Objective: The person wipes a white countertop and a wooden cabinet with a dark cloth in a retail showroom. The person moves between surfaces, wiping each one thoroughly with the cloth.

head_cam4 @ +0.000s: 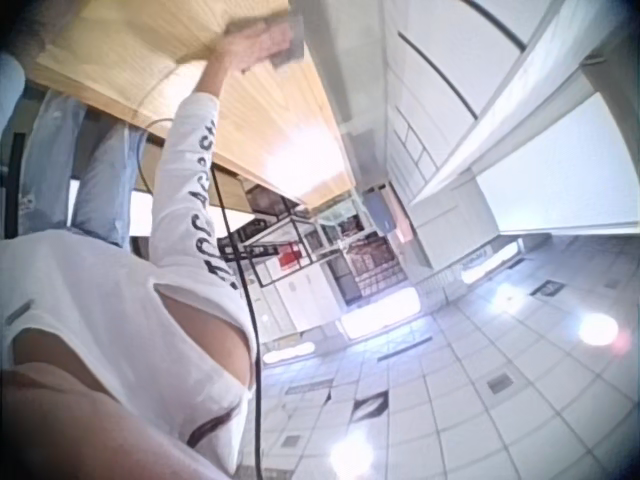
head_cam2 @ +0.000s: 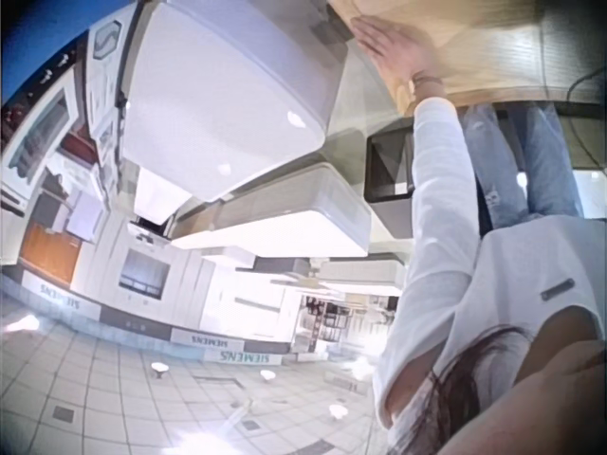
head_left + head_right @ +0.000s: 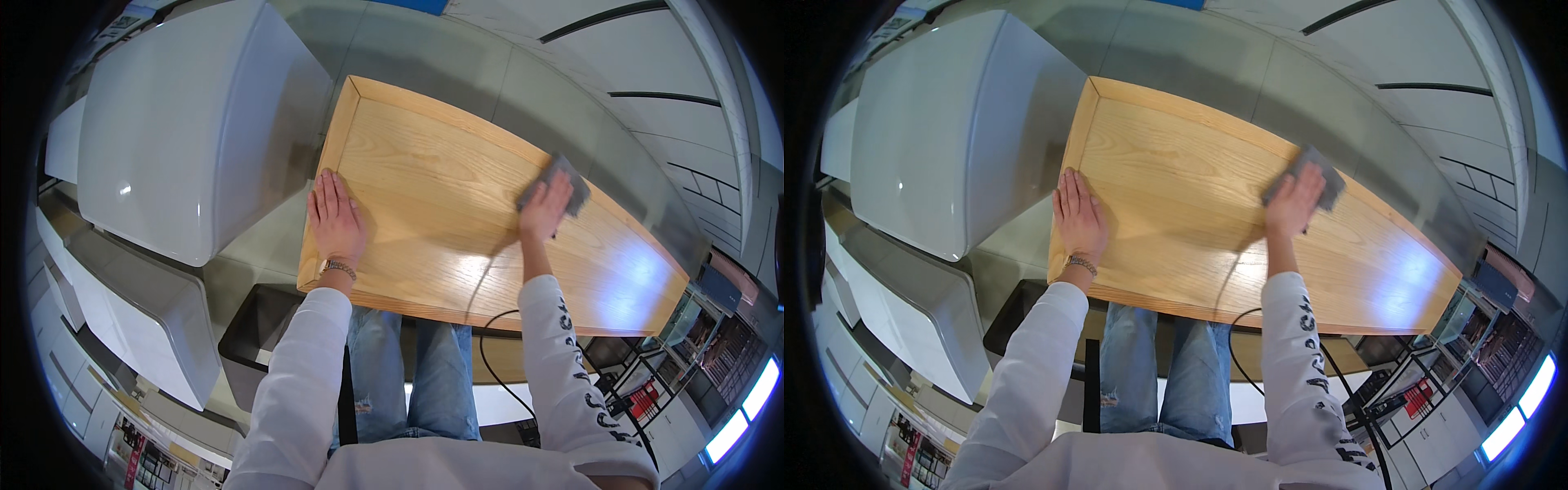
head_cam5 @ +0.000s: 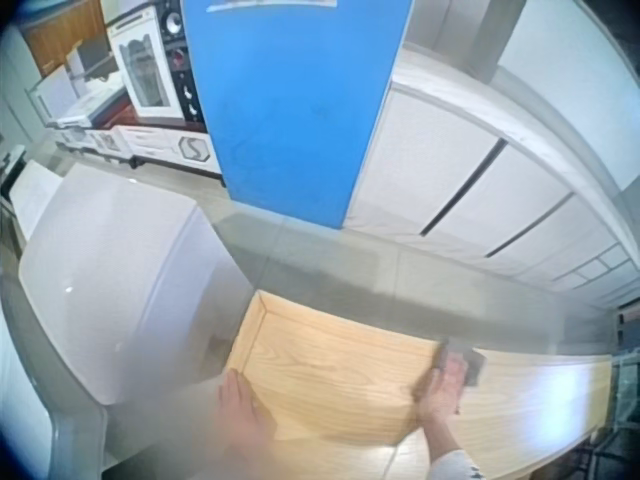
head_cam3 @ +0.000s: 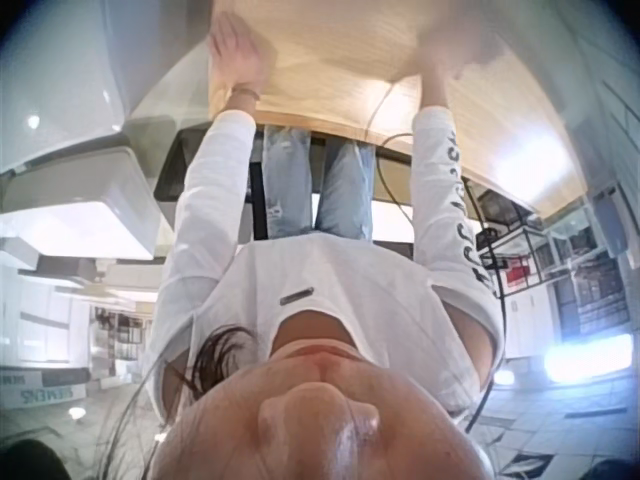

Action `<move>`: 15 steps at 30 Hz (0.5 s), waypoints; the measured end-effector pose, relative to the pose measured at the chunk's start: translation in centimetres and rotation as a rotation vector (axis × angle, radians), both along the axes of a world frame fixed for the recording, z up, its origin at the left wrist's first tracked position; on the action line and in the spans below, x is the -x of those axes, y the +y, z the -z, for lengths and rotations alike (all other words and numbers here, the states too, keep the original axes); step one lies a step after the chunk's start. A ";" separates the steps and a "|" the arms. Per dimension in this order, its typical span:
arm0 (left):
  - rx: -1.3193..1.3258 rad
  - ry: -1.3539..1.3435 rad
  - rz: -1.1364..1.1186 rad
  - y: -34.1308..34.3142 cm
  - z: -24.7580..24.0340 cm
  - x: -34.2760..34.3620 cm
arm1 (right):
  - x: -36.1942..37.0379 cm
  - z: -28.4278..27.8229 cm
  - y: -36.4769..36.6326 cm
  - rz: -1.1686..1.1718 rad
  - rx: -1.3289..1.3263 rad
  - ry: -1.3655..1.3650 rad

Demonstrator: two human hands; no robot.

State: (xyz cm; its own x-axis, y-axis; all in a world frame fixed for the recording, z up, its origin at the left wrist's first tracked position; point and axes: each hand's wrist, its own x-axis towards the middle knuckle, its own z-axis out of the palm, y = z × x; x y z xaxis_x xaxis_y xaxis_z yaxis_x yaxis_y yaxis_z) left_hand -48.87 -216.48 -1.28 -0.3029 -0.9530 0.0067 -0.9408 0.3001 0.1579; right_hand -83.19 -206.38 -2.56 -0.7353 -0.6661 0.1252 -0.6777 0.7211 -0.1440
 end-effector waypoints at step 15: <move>0.066 0.010 0.044 -0.2 0.7 0.7 | -18.7 -2.3 -15.1 -0.950 0.135 -0.307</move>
State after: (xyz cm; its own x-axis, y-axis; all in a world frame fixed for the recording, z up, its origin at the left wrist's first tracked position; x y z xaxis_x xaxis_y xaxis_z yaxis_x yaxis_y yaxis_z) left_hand -49.61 -216.71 -2.02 -0.3443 -0.9361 0.0723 -0.9249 0.3514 0.1453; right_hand -64.47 -221.51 -0.29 0.0798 -0.9874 0.1370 -0.8830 -0.1337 -0.4499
